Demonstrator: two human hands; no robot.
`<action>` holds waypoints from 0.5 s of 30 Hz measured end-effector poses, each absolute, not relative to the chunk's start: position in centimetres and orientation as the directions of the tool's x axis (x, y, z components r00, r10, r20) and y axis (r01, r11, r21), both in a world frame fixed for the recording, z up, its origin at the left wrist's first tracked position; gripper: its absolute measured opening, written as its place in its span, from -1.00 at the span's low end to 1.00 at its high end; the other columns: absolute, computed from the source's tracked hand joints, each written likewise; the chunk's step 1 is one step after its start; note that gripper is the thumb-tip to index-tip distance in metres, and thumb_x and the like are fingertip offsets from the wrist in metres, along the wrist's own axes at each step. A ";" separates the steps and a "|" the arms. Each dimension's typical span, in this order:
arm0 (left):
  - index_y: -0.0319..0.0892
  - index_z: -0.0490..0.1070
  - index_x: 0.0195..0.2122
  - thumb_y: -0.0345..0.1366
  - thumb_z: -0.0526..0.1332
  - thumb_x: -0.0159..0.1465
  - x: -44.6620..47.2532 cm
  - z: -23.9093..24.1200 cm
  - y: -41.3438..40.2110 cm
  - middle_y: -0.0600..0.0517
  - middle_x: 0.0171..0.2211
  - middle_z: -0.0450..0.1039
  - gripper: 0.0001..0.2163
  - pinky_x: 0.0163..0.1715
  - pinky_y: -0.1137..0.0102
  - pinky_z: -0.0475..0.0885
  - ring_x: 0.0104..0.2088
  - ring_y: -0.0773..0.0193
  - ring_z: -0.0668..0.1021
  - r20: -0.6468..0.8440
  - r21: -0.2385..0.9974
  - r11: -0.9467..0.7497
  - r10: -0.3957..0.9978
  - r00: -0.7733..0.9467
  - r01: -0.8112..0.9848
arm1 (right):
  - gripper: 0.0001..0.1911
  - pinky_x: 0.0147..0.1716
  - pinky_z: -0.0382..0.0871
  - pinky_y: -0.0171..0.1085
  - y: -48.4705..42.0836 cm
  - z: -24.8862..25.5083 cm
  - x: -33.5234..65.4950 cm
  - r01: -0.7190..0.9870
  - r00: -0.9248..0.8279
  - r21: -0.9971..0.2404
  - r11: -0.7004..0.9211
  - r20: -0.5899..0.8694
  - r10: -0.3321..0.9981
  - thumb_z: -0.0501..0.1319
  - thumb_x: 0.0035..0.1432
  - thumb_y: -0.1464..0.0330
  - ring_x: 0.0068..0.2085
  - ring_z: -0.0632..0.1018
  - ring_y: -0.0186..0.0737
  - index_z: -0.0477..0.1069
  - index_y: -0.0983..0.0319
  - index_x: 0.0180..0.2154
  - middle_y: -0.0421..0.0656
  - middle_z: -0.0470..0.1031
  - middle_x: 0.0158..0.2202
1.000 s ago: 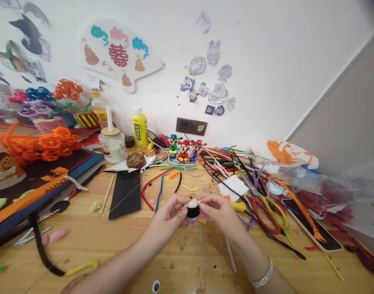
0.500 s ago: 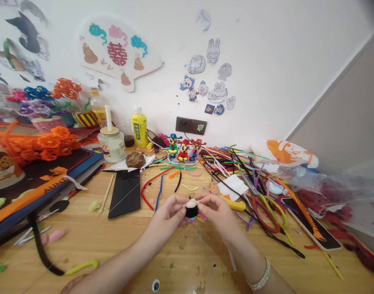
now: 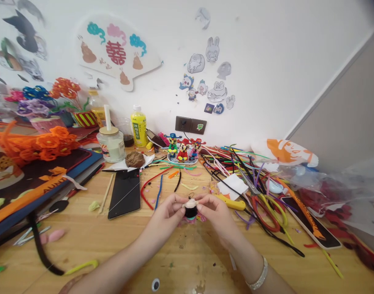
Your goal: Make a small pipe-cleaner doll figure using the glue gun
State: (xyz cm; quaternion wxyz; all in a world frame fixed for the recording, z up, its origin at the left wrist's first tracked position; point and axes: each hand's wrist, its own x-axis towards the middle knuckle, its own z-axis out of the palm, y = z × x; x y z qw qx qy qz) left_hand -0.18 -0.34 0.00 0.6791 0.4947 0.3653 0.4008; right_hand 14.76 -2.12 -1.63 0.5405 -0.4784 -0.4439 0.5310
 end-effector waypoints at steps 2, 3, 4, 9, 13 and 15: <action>-0.18 0.26 -0.46 -0.08 0.32 -0.14 -0.2 0.0 -0.3 0.06 -0.55 0.50 -0.65 -0.56 0.47 0.29 -0.54 0.30 0.50 -0.103 0.963 0.194 0.906 0.412 -0.186 | -0.81 -0.55 0.21 -0.42 -2.1 -1.6 14.7 -0.158 0.042 -0.987 -0.024 -0.031 0.999 0.30 -0.19 0.30 -0.39 0.40 -0.33 0.36 0.26 -0.56 -0.15 0.41 -0.28; -0.18 0.26 -0.47 -0.08 0.32 -0.15 -0.2 0.0 -0.3 0.06 -0.54 0.50 -0.65 -0.56 0.48 0.29 -0.54 0.31 0.50 -0.105 0.962 0.198 0.904 0.413 -0.189 | -0.82 -0.56 0.21 -0.42 -2.1 -1.7 14.7 -0.165 0.040 -0.986 -0.021 -0.028 0.999 0.30 -0.19 0.30 -0.39 0.40 -0.33 0.35 0.26 -0.57 -0.16 0.41 -0.28; -0.19 0.26 -0.47 -0.08 0.33 -0.15 -0.2 0.0 -0.3 0.06 -0.54 0.50 -0.64 -0.56 0.48 0.28 -0.54 0.31 0.50 -0.104 0.961 0.199 0.904 0.414 -0.192 | -0.82 -0.56 0.21 -0.41 -2.1 -1.7 14.7 -0.173 0.036 -0.985 -0.017 -0.023 0.999 0.30 -0.19 0.31 -0.39 0.40 -0.33 0.35 0.26 -0.57 -0.16 0.41 -0.29; -0.19 0.27 -0.47 -0.09 0.32 -0.14 -0.2 0.1 -0.4 0.07 -0.56 0.49 -0.66 -0.56 0.49 0.27 -0.55 0.32 0.49 -0.095 0.961 0.192 0.904 0.418 -0.197 | -0.84 -0.56 0.20 -0.40 -2.1 -1.7 14.7 -0.172 0.032 -0.985 -0.001 -0.006 0.999 0.28 -0.17 0.32 -0.39 0.40 -0.32 0.35 0.25 -0.56 -0.17 0.40 -0.29; -0.19 0.28 -0.45 -0.11 0.32 -0.12 -0.3 -0.1 -0.3 0.06 -0.56 0.49 -0.67 -0.57 0.49 0.26 -0.56 0.33 0.48 -0.108 0.963 0.199 0.902 0.419 -0.181 | -0.83 -0.59 0.18 -0.41 -2.1 -1.7 14.7 -0.181 0.038 -0.983 -0.020 -0.027 0.999 0.29 -0.20 0.31 -0.43 0.39 -0.34 0.35 0.26 -0.58 -0.17 0.40 -0.30; -0.20 0.28 -0.45 -0.12 0.32 -0.12 -0.3 -0.1 -0.2 0.05 -0.55 0.49 -0.68 -0.58 0.50 0.25 -0.56 0.33 0.48 -0.108 0.962 0.202 0.900 0.423 -0.184 | -0.82 -0.60 0.18 -0.42 -2.1 -1.6 14.7 -0.191 0.037 -0.981 -0.030 -0.038 0.999 0.30 -0.21 0.31 -0.44 0.38 -0.36 0.34 0.26 -0.59 -0.17 0.40 -0.31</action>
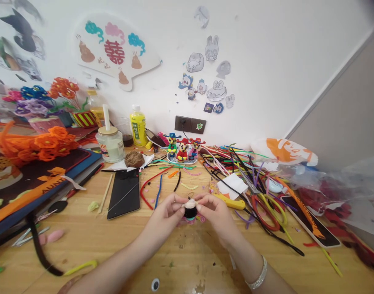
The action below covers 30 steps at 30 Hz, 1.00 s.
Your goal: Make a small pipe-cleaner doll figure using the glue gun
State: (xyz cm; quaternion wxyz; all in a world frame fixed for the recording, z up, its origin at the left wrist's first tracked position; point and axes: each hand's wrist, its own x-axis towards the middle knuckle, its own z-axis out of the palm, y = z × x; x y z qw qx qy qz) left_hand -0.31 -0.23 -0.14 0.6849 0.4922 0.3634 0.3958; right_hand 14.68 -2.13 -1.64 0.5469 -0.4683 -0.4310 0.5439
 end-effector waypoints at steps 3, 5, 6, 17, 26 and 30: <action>-0.19 0.28 -0.46 -0.13 0.32 -0.12 -0.3 -0.2 -0.2 0.06 -0.56 0.48 -0.69 -0.59 0.51 0.23 -0.58 0.35 0.47 -0.106 0.960 0.202 0.901 0.420 -0.192 | -0.82 -0.60 0.18 -0.42 -2.1 -1.6 14.6 -0.194 0.037 -0.981 -0.029 -0.037 0.999 0.30 -0.22 0.31 -0.45 0.37 -0.36 0.34 0.26 -0.59 -0.17 0.39 -0.31; -0.19 0.28 -0.46 -0.13 0.31 -0.12 -0.2 -0.1 -0.2 0.07 -0.58 0.48 -0.69 -0.59 0.51 0.23 -0.58 0.35 0.46 -0.109 0.961 0.203 0.903 0.416 -0.189 | -0.82 -0.59 0.18 -0.42 -2.1 -1.5 14.6 -0.184 0.041 -0.983 -0.020 -0.028 0.999 0.30 -0.22 0.32 -0.45 0.37 -0.36 0.34 0.26 -0.60 -0.17 0.39 -0.32; -0.19 0.28 -0.46 -0.13 0.31 -0.12 -0.2 -0.1 -0.3 0.07 -0.58 0.48 -0.69 -0.59 0.51 0.24 -0.58 0.35 0.47 -0.112 0.961 0.205 0.903 0.414 -0.188 | -0.83 -0.59 0.19 -0.41 -2.2 -1.5 14.6 -0.178 0.044 -0.984 -0.016 -0.024 0.999 0.30 -0.22 0.32 -0.44 0.37 -0.35 0.34 0.26 -0.60 -0.17 0.39 -0.32; -0.21 0.28 -0.46 -0.18 0.31 -0.10 -0.2 -0.1 -0.4 0.04 -0.57 0.51 -0.72 -0.62 0.52 0.23 -0.58 0.34 0.50 -0.110 0.959 0.203 0.908 0.404 -0.196 | -0.85 -0.61 0.17 -0.42 -2.1 -1.7 14.3 -0.175 0.049 -0.984 -0.006 -0.015 0.999 0.27 -0.18 0.35 -0.45 0.36 -0.37 0.33 0.27 -0.59 -0.16 0.37 -0.34; -0.20 0.29 -0.49 -0.19 0.31 -0.12 0.0 -0.2 -0.3 0.05 -0.59 0.50 -0.73 -0.58 0.49 0.28 -0.59 0.32 0.49 -0.115 0.963 0.198 0.914 0.390 -0.181 | -0.87 -0.63 0.15 -0.42 -2.1 -2.0 14.2 -0.156 0.071 -0.988 0.002 -0.009 0.997 0.26 -0.19 0.37 -0.50 0.33 -0.40 0.33 0.28 -0.59 -0.18 0.37 -0.35; -0.21 0.29 -0.49 -0.21 0.31 -0.12 0.0 -0.3 -0.2 0.04 -0.59 0.50 -0.75 -0.60 0.50 0.27 -0.60 0.32 0.49 -0.137 0.962 0.212 0.919 0.369 -0.169 | -0.87 -0.62 0.17 -0.42 -2.1 -2.1 14.1 -0.147 0.093 -0.989 -0.007 -0.021 0.995 0.26 -0.20 0.36 -0.49 0.35 -0.39 0.34 0.28 -0.59 -0.17 0.37 -0.37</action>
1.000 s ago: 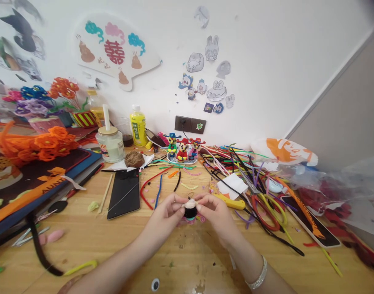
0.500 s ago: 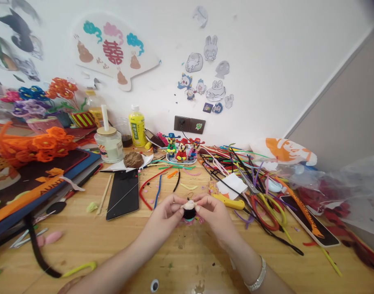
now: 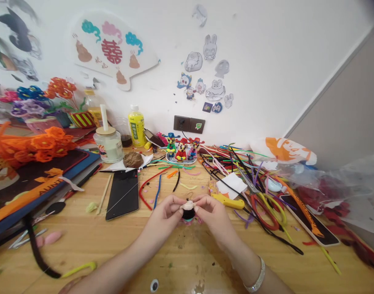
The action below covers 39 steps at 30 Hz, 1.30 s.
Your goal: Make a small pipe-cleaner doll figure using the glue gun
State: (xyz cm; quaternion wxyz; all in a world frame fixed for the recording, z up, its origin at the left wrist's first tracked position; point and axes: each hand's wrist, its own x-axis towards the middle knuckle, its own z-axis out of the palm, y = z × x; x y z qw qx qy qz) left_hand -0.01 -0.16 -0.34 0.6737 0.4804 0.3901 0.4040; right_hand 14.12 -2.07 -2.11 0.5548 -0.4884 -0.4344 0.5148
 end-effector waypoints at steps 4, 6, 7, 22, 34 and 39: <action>-0.21 0.28 -0.48 -0.21 0.32 -0.14 -0.1 -0.4 -0.1 0.05 -0.58 0.50 -0.72 -0.64 0.53 0.23 -0.62 0.35 0.48 -0.153 0.952 0.233 0.923 0.352 -0.196 | -0.86 -0.55 0.23 -0.40 -2.0 -2.0 14.4 -0.121 0.075 -0.993 0.015 0.006 0.997 0.27 -0.16 0.33 -0.38 0.40 -0.30 0.39 0.27 -0.54 -0.14 0.40 -0.33; -0.22 0.28 -0.48 -0.22 0.33 -0.15 -0.1 -0.2 -0.1 0.06 -0.59 0.50 -0.71 -0.65 0.54 0.22 -0.63 0.38 0.47 -0.155 0.948 0.238 0.925 0.348 -0.211 | -0.84 -0.50 0.24 -0.38 -2.0 -2.0 14.6 -0.107 0.059 -0.994 0.030 0.024 0.998 0.26 -0.13 0.30 -0.34 0.40 -0.28 0.41 0.27 -0.52 -0.12 0.40 -0.30; -0.22 0.28 -0.48 -0.22 0.34 -0.15 -0.1 -0.1 -0.1 0.06 -0.59 0.50 -0.71 -0.65 0.55 0.22 -0.63 0.38 0.47 -0.158 0.945 0.244 0.924 0.348 -0.219 | -0.84 -0.49 0.24 -0.37 -2.0 -1.9 14.7 -0.104 0.051 -0.994 0.033 0.028 0.998 0.25 -0.12 0.28 -0.33 0.40 -0.27 0.42 0.27 -0.51 -0.12 0.40 -0.28; -0.22 0.28 -0.46 -0.20 0.34 -0.15 -0.3 0.0 -0.2 0.02 -0.56 0.52 -0.69 -0.61 0.52 0.27 -0.58 0.30 0.52 -0.178 0.933 0.276 0.912 0.369 -0.232 | -0.87 -0.48 0.23 -0.37 -2.0 -2.0 14.9 -0.145 -0.006 -0.989 0.040 0.041 0.999 0.30 -0.19 0.37 -0.37 0.38 -0.34 0.39 0.26 -0.51 -0.16 0.35 -0.28; -0.23 0.29 -0.45 -0.22 0.32 -0.13 -0.1 0.3 -0.5 0.05 -0.59 0.50 -0.71 -0.61 0.51 0.27 -0.60 0.32 0.51 -0.152 0.948 0.236 0.924 0.351 -0.212 | -0.81 -0.62 0.18 -0.42 -2.0 -1.6 14.7 -0.197 0.026 -0.980 0.016 0.011 1.000 0.32 -0.24 0.31 -0.43 0.37 -0.34 0.36 0.25 -0.56 -0.17 0.35 -0.30; -0.21 0.28 -0.47 -0.24 0.31 -0.12 -0.1 0.2 -0.5 0.06 -0.59 0.49 -0.74 -0.61 0.50 0.28 -0.59 0.32 0.49 -0.131 0.950 0.221 0.923 0.363 -0.221 | -0.81 -0.61 0.19 -0.42 -2.1 -1.7 14.6 -0.201 0.025 -0.980 0.001 -0.004 1.000 0.31 -0.22 0.31 -0.41 0.36 -0.35 0.34 0.26 -0.56 -0.17 0.35 -0.30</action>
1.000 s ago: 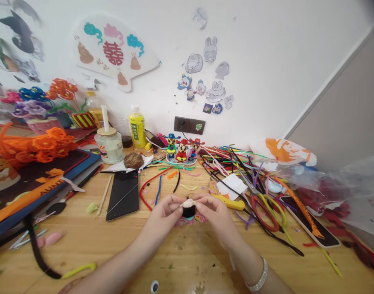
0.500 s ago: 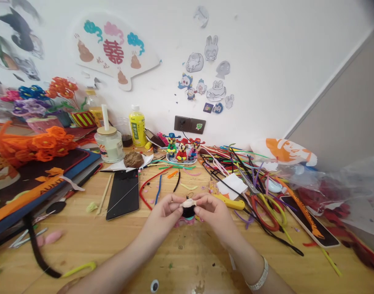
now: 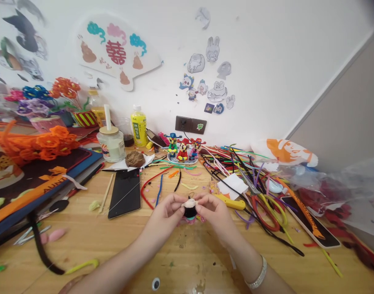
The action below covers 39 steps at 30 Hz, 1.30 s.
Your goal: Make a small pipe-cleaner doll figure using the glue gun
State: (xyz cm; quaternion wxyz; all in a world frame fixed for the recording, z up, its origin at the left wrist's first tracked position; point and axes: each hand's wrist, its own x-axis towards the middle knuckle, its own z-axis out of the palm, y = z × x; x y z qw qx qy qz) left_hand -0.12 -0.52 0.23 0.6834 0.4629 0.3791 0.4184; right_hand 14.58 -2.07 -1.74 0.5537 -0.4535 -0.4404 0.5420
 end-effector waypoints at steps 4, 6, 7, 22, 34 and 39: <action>-0.20 0.29 -0.48 -0.28 0.30 -0.10 -0.2 0.4 -0.8 0.04 -0.56 0.51 -0.78 -0.57 0.49 0.30 -0.56 0.31 0.50 -0.148 0.950 0.231 0.926 0.348 -0.209 | -0.81 -0.62 0.15 -0.42 -2.1 -1.7 14.5 -0.216 0.018 -0.976 -0.003 -0.007 1.000 0.30 -0.22 0.32 -0.45 0.35 -0.37 0.33 0.26 -0.57 -0.18 0.35 -0.32; -0.21 0.31 -0.49 -0.31 0.30 -0.10 -0.1 0.5 -0.9 0.04 -0.56 0.51 -0.81 -0.56 0.49 0.31 -0.55 0.31 0.50 -0.147 0.954 0.223 0.931 0.334 -0.201 | -0.80 -0.62 0.14 -0.42 -2.1 -1.8 14.3 -0.213 0.024 -0.977 -0.006 -0.011 1.000 0.31 -0.24 0.32 -0.47 0.34 -0.38 0.32 0.25 -0.58 -0.18 0.36 -0.33; -0.21 0.31 -0.49 -0.32 0.30 -0.10 -0.1 0.5 -0.9 0.04 -0.57 0.50 -0.82 -0.56 0.49 0.31 -0.56 0.32 0.49 -0.144 0.956 0.218 0.932 0.332 -0.198 | -0.80 -0.62 0.14 -0.42 -2.1 -1.8 14.3 -0.209 0.032 -0.978 -0.005 -0.012 0.999 0.31 -0.24 0.32 -0.47 0.34 -0.38 0.32 0.25 -0.58 -0.18 0.36 -0.32; -0.21 0.32 -0.37 -0.28 0.36 -0.14 -0.2 -1.1 -0.1 0.02 -0.38 0.49 -0.68 -0.41 0.40 0.39 -0.45 0.28 0.52 -0.167 0.891 0.314 0.898 0.407 -0.327 | -0.73 -0.30 0.27 -0.31 -1.6 -3.1 14.6 -0.202 0.068 -0.979 -0.003 -0.017 0.998 0.31 -0.17 0.26 -0.31 0.44 -0.27 0.37 0.25 -0.39 -0.19 0.45 -0.38; -0.19 0.32 -0.34 -0.14 0.23 0.02 -0.6 0.1 -0.3 -0.06 -0.31 0.50 -0.74 -0.40 0.35 0.36 -0.38 0.18 0.53 -0.196 0.788 0.430 0.853 0.483 -0.440 | -0.64 -0.13 0.24 -0.22 -1.5 -3.1 14.9 -0.200 0.013 -0.980 0.017 0.014 1.000 0.24 -0.05 0.24 -0.14 0.42 -0.19 0.38 0.23 -0.18 -0.11 0.44 -0.17; -0.13 0.17 -0.43 -0.18 0.11 0.10 -1.0 0.1 0.4 -0.02 -0.40 0.50 -0.84 -0.50 0.40 0.33 -0.45 0.17 0.56 -0.250 0.731 0.529 0.795 0.552 -0.431 | -0.66 -0.20 0.27 -0.22 -1.4 -2.5 15.1 -0.078 -0.062 -0.996 0.039 0.044 0.997 0.25 -0.08 0.19 -0.20 0.45 -0.17 0.40 0.24 -0.25 -0.10 0.47 -0.24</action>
